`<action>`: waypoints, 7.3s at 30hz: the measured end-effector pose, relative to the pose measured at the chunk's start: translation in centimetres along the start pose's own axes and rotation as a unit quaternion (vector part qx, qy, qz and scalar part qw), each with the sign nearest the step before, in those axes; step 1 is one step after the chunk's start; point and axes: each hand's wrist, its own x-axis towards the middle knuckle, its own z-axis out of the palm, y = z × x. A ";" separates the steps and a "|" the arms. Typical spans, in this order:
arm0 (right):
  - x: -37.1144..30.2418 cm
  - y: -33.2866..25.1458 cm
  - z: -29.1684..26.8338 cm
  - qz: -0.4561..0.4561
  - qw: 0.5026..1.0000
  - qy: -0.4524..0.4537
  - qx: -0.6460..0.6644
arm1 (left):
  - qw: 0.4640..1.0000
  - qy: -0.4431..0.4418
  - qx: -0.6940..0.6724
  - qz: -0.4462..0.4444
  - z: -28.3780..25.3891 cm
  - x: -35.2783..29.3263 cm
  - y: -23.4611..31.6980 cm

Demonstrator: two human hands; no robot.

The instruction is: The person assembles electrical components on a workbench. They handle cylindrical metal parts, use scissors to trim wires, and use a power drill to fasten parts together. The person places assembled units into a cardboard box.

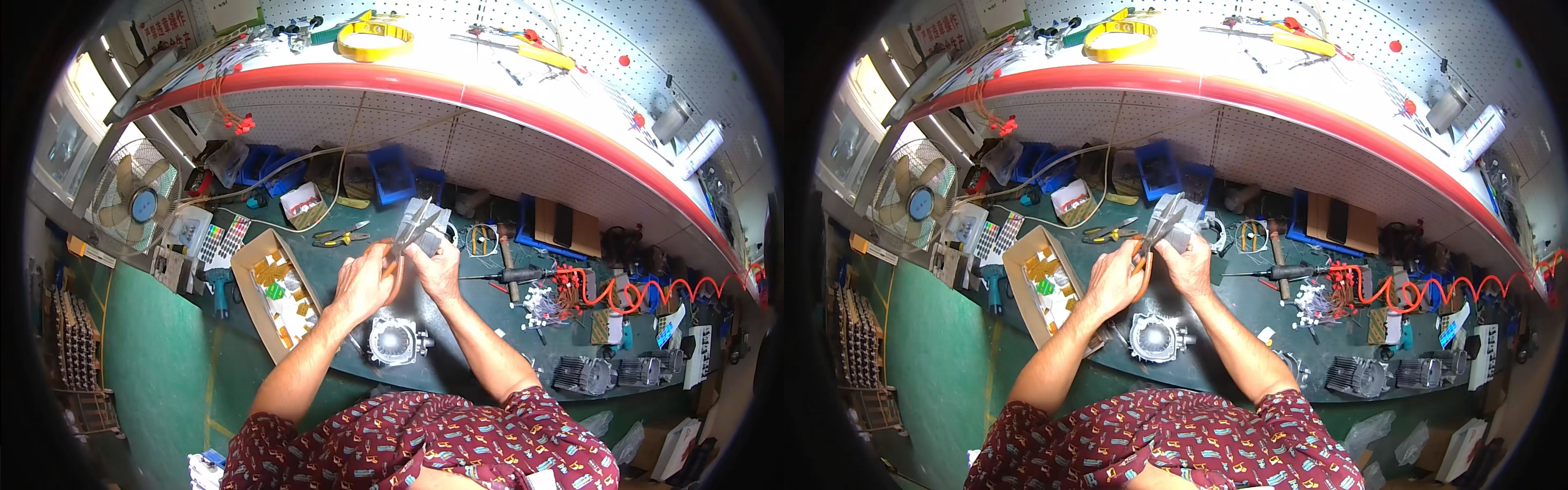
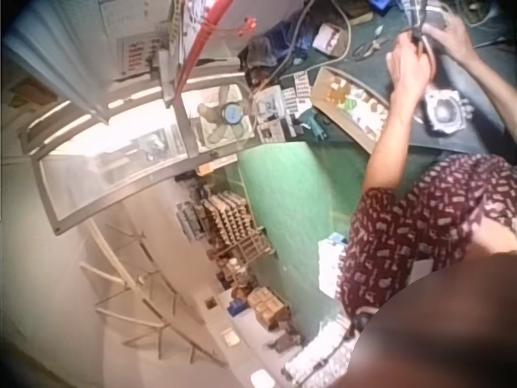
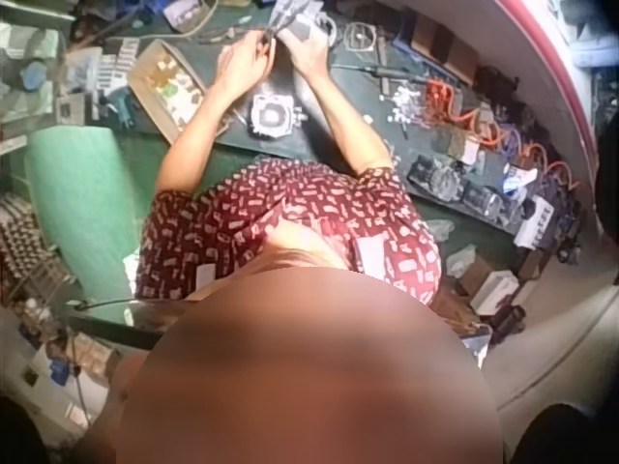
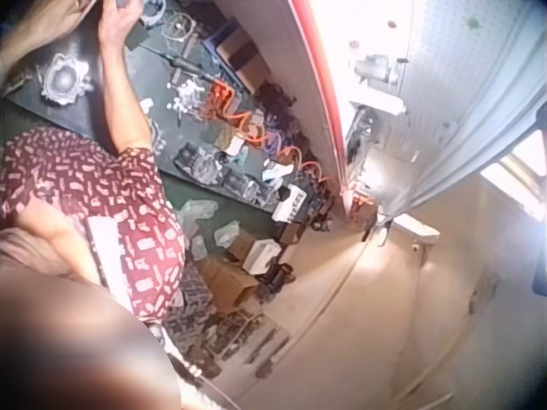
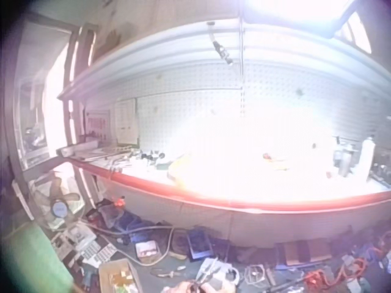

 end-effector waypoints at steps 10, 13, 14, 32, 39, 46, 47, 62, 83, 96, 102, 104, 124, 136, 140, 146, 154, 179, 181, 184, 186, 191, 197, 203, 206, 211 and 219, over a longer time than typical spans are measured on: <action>0.6 2.1 -2.3 0.132 0.927 0.066 0.344 | 0.992 -0.032 -0.115 -0.042 -1.3 -0.8 0.4; 1.1 0.7 -3.8 0.264 0.802 0.063 0.533 | 0.996 -0.033 -0.078 -0.037 -1.6 -1.7 -1.5; 1.1 0.2 -4.3 0.274 0.792 0.059 0.542 | 0.998 -0.030 -0.056 -0.027 -1.3 -2.1 -2.1; 1.5 -4.3 -3.9 0.126 0.679 -0.055 0.721 | 0.966 -0.065 -0.248 -0.024 0.1 -5.8 4.4; 1.7 -5.6 -3.7 0.092 0.647 -0.125 0.747 | 0.944 -0.057 -0.324 -0.026 2.2 -6.1 5.9; 0.3 -7.0 -2.3 0.060 0.645 -0.115 0.753 | 0.935 0.058 -0.349 0.011 3.9 -4.9 7.1; 0.3 -6.7 -2.6 0.057 0.642 -0.113 0.757 | 0.938 0.053 -0.341 0.014 3.6 -4.9 7.4; -0.1 -6.7 -4.4 0.055 0.672 -0.129 0.727 | 0.959 -0.050 -0.280 0.015 -0.8 -8.3 7.4; -0.2 -7.6 -5.4 0.028 0.750 -0.135 0.647 | 0.888 -0.237 -0.393 -0.015 -6.3 -8.8 7.6; 0.2 -9.1 -3.7 -0.051 0.814 -0.087 0.571 | 0.857 -0.136 -0.496 -0.027 -2.3 -7.0 9.3; -0.4 -9.1 -4.0 -0.068 0.842 -0.108 0.524 | 0.756 -0.209 -0.620 -0.035 -2.1 -5.4 9.3; -0.3 -9.4 -3.7 -0.065 0.837 -0.113 0.532 | 0.695 -0.255 -0.672 -0.022 -2.6 -5.0 9.1; 1.5 -2.6 -3.9 0.073 0.786 -0.130 0.600 | 0.673 -0.249 -0.691 -0.094 -0.9 -4.5 5.5; 2.7 -2.1 -2.0 0.141 0.752 -0.133 0.630 | 0.681 -0.236 -0.678 -0.140 -0.6 -3.6 3.1; 2.9 -0.7 -2.3 0.155 0.763 -0.152 0.609 | 0.670 -0.232 -0.697 -0.108 -0.7 -3.1 2.7; 3.0 1.0 -2.1 0.118 0.721 -0.220 0.646 | 0.668 -0.235 -0.701 -0.079 -0.2 -2.2 1.9; 3.0 3.8 -5.8 0.144 0.807 -0.125 0.559 | 0.633 -0.140 -0.748 -0.142 1.1 -3.4 0.0; 3.6 23.2 3.3 0.000 0.640 -0.388 -0.663 | 0.932 -0.178 -0.039 -0.314 11.1 -2.8 -17.1; 3.8 20.8 3.3 0.009 0.662 -0.401 -0.633 | 0.936 -0.152 -0.073 -0.310 11.4 -4.0 -17.3; 3.6 19.3 2.5 -0.004 0.707 -0.364 -0.606 | 0.941 -0.129 -0.121 -0.290 13.2 -5.0 -18.8; 3.1 20.4 1.4 -0.099 0.720 -0.320 -0.608 | 0.941 -0.114 -0.149 -0.280 14.2 -5.5 -19.3; 3.0 22.0 1.0 -0.089 0.727 -0.324 -0.598 | 0.938 -0.117 -0.177 -0.275 14.8 -6.4 -19.3; 3.5 22.1 0.5 -0.042 0.716 -0.344 -0.606 | 0.931 -0.120 -0.212 -0.272 14.4 -7.3 -19.2; 3.9 20.3 0.8 0.011 0.751 -0.347 -0.562 | 0.927 -0.112 -0.234 -0.270 13.6 -8.3 -18.8; 4.2 19.1 1.0 0.006 0.755 -0.346 -0.557 | 0.925 -0.098 -0.250 -0.270 13.4 -8.8 -18.7; 5.0 18.0 0.1 -0.091 0.838 -0.148 -0.517 | 0.931 -0.011 -0.272 -0.244 13.3 -8.4 -18.8; 3.6 7.9 -2.9 0.246 0.935 0.175 0.186 | 0.885 0.051 -0.413 -0.208 8.2 -1.8 -12.1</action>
